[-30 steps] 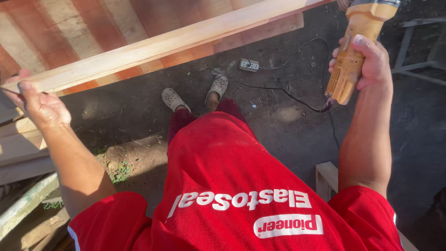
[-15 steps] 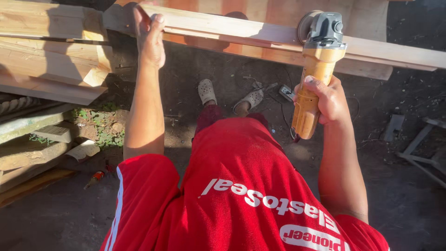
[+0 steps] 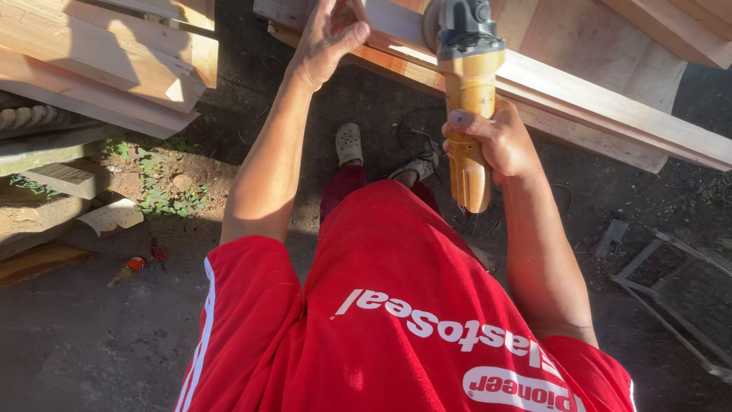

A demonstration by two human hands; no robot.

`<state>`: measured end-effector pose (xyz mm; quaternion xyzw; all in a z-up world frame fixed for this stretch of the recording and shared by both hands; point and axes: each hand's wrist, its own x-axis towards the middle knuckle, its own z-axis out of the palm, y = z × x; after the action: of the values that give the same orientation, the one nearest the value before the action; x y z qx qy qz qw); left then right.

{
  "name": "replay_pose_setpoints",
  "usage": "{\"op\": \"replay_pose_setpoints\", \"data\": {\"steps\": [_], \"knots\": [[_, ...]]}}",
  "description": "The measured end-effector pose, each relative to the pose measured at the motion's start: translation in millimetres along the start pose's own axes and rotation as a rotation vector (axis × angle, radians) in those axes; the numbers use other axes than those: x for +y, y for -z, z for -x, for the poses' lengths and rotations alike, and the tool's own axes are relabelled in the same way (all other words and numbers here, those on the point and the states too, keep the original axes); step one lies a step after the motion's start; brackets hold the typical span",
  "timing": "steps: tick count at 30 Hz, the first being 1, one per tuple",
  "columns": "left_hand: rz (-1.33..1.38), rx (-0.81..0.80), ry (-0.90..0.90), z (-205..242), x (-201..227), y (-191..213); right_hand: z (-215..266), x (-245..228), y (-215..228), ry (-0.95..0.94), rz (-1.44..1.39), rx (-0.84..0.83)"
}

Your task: The person uses a handheld angle grinder with a sanding disc to smooth the surface of a wooden plank. They move the tool along the length of the plank, holding it with one hand and stabilizing the wood with the other. The person repositions the plank and continues sanding different sections.

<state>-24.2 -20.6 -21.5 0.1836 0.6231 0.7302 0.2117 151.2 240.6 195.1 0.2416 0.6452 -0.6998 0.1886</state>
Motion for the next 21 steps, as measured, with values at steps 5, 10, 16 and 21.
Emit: {"op": "replay_pose_setpoints", "data": {"steps": [5, 10, 16, 21], "knots": [[-0.515, 0.039, -0.053, -12, 52, -12, 79, 23, 59, 0.077, -0.112, 0.15], [-0.378, 0.021, -0.321, -39, 60, -29, 141, 75, 102, 0.162, -0.252, 0.268], [-0.281, 0.24, 0.013, -60, 16, -44, 160, 97, 94, 0.129, -0.287, 0.343], [-0.354, 0.222, 0.179, -57, -17, -41, 149, 110, 76, 0.05, -0.27, 0.308]]}}
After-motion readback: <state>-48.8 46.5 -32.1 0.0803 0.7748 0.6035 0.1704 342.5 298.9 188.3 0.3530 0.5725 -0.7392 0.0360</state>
